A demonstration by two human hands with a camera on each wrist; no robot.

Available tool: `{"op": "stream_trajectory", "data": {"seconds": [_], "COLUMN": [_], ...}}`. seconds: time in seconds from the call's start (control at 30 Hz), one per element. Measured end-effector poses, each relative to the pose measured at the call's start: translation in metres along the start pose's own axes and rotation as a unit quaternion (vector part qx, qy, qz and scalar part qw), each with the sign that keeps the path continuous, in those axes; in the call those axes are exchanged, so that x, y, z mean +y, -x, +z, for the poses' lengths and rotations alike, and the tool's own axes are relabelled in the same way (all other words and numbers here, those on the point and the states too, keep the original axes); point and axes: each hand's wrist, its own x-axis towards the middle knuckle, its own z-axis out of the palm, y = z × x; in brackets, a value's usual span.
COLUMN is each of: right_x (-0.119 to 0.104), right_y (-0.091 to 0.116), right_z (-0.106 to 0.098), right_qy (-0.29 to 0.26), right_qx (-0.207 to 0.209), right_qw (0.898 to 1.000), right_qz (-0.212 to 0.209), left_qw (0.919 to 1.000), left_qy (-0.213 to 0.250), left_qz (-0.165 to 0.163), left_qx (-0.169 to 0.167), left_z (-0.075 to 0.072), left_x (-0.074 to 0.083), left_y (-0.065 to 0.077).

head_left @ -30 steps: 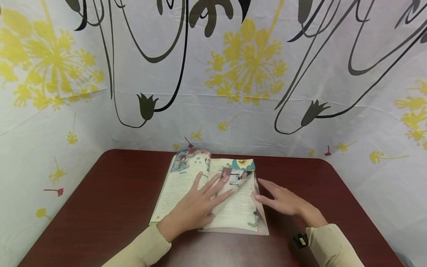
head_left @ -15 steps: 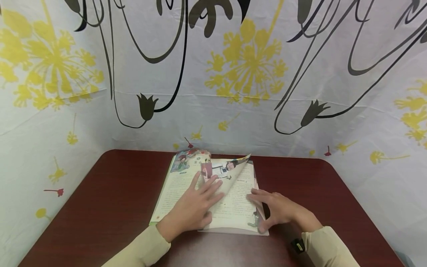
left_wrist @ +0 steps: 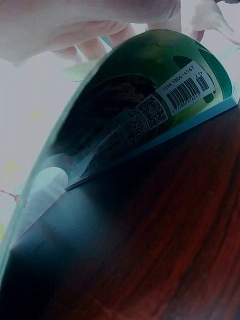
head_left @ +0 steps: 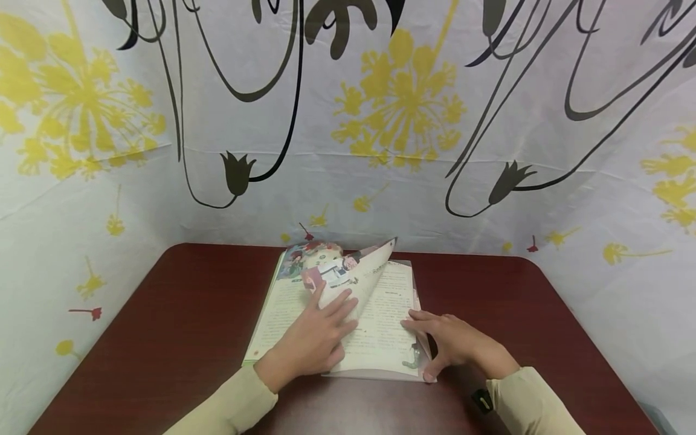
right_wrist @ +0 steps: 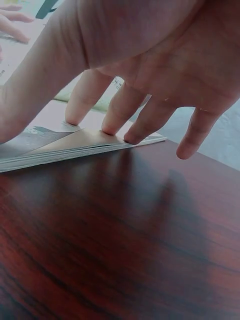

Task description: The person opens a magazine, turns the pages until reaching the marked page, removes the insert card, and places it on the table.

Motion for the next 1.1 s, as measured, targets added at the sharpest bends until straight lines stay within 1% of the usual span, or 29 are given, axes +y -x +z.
{"op": "stream_trajectory", "data": {"seconds": [0.23, 0.37, 0.47, 0.6, 0.7, 0.83, 0.97, 1.03, 1.1], "right_x": [-0.0012, -0.0014, -0.0006, 0.0001, 0.0002, 0.0000, 0.0002, 0.0003, 0.0003], "right_y": [-0.0005, -0.0008, -0.0009, -0.0008, -0.0009, -0.0012, -0.0018, -0.0020, -0.0021], "right_z": [-0.0001, 0.0002, 0.0007, 0.0012, 0.0016, 0.0015, 0.0013, 0.0013, 0.0014], "right_qy": [0.010, 0.011, 0.015, 0.029, 0.036, 0.037, 0.036, 0.037, 0.040], "right_qx": [0.005, 0.005, 0.008, 0.016, 0.020, 0.020, 0.020, 0.020, 0.021], "right_qw": [1.000, 1.000, 1.000, 0.999, 0.999, 0.999, 0.999, 0.999, 0.999], "right_qz": [0.000, 0.002, 0.001, -0.010, -0.016, -0.016, -0.013, -0.013, -0.015], "left_qw": [0.9991, 0.9991, 0.9986, 0.9949, 0.9885, 0.9748, 0.9613, 0.9572, 0.9549], "left_qy": [-0.019, -0.013, -0.007, 0.007, 0.038, 0.099, 0.148, 0.164, 0.174], "left_qz": [-0.025, -0.032, -0.042, -0.071, -0.102, -0.144, -0.173, -0.180, -0.183], "left_qx": [-0.027, -0.023, -0.031, -0.071, -0.105, -0.139, -0.155, -0.157, -0.156], "left_z": [-0.0003, -0.0005, -0.0003, -0.0022, -0.0039, -0.0059, -0.0056, -0.0051, -0.0040], "left_x": [0.0006, 0.0003, 0.0004, 0.0011, 0.0017, 0.0019, 0.0017, 0.0017, 0.0015], "left_y": [0.0001, 0.0006, 0.0013, 0.0024, 0.0036, 0.0054, 0.0068, 0.0077, 0.0088]}}
